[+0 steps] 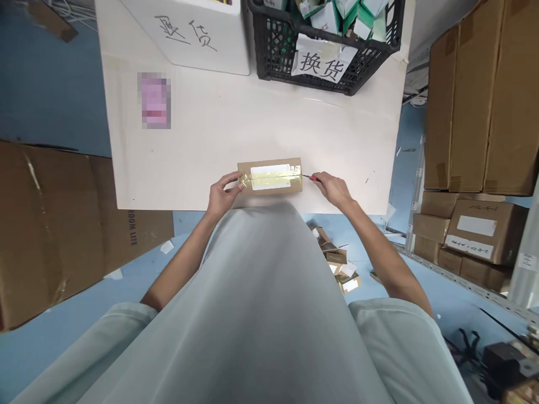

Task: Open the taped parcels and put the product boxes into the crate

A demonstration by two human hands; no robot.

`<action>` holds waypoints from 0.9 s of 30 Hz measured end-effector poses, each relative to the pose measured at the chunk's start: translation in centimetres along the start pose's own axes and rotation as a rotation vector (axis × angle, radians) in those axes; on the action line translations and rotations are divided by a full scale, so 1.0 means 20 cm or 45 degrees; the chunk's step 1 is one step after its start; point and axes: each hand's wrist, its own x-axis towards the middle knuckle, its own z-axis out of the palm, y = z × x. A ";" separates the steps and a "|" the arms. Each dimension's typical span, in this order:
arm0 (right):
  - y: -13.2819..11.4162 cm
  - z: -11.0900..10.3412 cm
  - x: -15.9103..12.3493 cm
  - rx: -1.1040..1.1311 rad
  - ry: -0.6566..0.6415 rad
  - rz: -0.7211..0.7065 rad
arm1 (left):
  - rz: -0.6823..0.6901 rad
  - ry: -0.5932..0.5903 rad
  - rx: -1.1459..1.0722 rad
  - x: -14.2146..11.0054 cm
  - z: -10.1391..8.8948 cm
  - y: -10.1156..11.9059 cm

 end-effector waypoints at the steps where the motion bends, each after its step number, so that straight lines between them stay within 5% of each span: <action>1: -0.05 0.04 0.00 0.115 0.043 -0.033 | -0.005 0.020 0.010 0.00 -0.04 -0.01; 8: -0.45 0.17 0.03 0.434 0.280 -0.127 | -0.096 0.122 0.282 0.02 -0.28 -0.10; 18: -0.73 0.18 0.03 0.474 0.308 -0.271 | -0.141 0.098 0.427 0.05 -0.31 -0.19; 21: -0.74 0.15 0.01 0.432 0.304 -0.275 | -0.150 0.047 0.381 0.11 -0.24 -0.21; 27: -0.68 0.06 0.01 0.237 0.294 -0.300 | -0.274 -0.186 0.280 0.13 0.10 -0.17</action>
